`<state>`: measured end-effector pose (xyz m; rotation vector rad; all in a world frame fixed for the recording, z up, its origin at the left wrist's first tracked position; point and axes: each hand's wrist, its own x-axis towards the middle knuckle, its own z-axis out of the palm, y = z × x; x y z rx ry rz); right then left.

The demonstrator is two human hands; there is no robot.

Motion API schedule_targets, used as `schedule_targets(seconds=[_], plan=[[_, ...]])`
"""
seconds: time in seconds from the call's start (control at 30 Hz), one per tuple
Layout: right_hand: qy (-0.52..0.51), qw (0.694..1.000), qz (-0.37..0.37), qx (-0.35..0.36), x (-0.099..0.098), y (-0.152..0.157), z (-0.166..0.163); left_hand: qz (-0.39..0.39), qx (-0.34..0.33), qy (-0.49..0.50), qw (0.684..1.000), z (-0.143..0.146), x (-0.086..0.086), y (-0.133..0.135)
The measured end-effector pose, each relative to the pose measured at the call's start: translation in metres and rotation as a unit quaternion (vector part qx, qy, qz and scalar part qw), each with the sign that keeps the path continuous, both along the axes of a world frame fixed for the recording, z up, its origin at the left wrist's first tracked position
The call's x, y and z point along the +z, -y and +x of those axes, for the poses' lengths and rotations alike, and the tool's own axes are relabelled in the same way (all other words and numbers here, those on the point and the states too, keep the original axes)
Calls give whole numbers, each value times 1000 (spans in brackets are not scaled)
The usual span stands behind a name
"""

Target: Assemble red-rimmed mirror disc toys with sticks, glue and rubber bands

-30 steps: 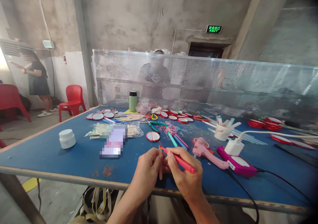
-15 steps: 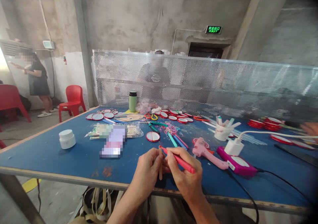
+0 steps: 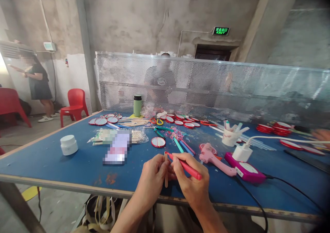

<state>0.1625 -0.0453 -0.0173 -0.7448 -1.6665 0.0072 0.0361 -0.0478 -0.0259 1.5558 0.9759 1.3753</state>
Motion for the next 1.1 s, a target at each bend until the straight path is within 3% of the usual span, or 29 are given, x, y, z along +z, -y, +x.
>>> schedule_targets(seconds=[1.1], plan=[[6, 1000, 3, -1, 0, 1, 0, 7, 8, -32, 999, -1, -5, -2]])
